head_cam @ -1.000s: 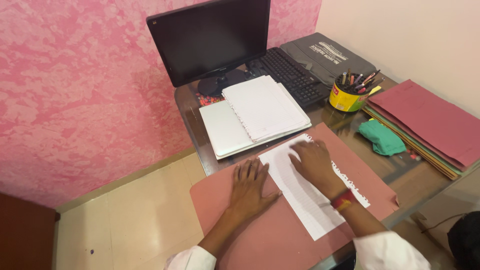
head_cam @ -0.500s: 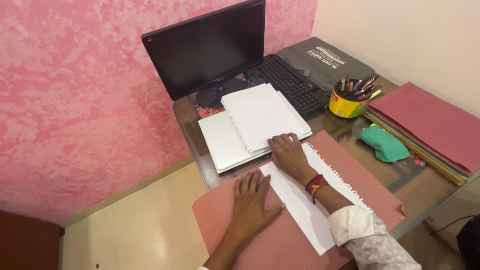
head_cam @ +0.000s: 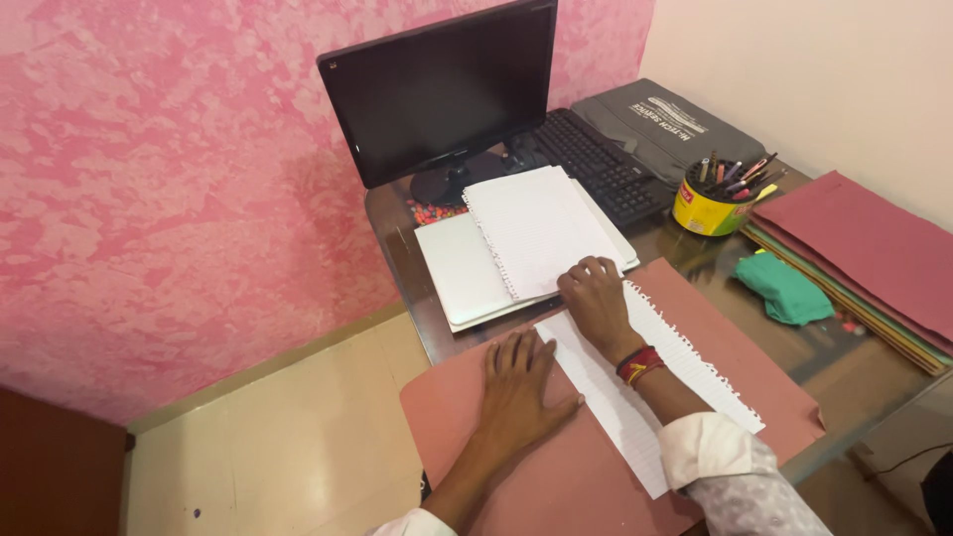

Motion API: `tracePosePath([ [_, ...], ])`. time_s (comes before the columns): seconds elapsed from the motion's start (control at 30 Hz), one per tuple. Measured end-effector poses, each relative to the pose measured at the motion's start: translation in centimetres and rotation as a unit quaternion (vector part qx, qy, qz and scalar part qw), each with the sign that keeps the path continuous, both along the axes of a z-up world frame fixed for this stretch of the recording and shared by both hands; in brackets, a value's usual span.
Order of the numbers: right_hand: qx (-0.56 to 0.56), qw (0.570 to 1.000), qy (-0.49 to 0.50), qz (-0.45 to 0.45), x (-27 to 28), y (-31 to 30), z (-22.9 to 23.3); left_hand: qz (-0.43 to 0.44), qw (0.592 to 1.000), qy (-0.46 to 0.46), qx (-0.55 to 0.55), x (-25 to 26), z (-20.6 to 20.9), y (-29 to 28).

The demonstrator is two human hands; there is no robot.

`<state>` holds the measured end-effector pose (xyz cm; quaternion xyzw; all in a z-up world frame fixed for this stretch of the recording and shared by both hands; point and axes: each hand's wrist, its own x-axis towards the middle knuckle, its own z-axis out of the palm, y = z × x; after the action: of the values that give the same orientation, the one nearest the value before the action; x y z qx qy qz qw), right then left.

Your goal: The person opens a pink folder, removes a stack of lined papers, and places them on the desk. They then wipe the laptop keyboard and screen with a green cloth. The folder is closed and set aside, and the laptop remains open on the desk.

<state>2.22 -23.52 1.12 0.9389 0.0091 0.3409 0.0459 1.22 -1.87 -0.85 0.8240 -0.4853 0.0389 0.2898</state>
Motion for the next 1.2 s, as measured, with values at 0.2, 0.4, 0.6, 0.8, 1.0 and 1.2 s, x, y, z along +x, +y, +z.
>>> tracePosePath([
  [0.2, 0.012, 0.999, -0.024, 0.034, -1.7, 0.9, 2.3, 0.002, 1.000, 0.017, -0.003, -0.2, 0.0, 0.2],
  [0.4, 0.132, 0.991, 0.022, 0.008, -7.8, 1.4, 2.0, -0.002, 1.000, 0.027, -0.001, -0.1, -0.3, 0.5],
  [0.6, 0.145, 0.988, -0.049, -0.017, -17.9, 3.2, 2.1, 0.000, 1.000, -0.026, -0.007, 0.0, -0.6, 0.2],
  [0.8, 0.167, 0.979, -0.095, -0.072, -21.0, 3.0, 0.8, 0.011, 0.999, 0.018, 0.032, -0.2, -0.3, 0.1],
  [1.0, 0.193, 0.972, -0.126, -0.043, -16.9, 2.2, 0.7, 0.012, 0.999, -0.001, 0.043, -0.1, -0.8, -0.1],
  [1.2, 0.204, 0.950, -0.233, -0.031, -11.9, 2.7, 3.3, 0.013, 0.999, 0.008, 0.037, -0.2, -0.8, 0.0],
])
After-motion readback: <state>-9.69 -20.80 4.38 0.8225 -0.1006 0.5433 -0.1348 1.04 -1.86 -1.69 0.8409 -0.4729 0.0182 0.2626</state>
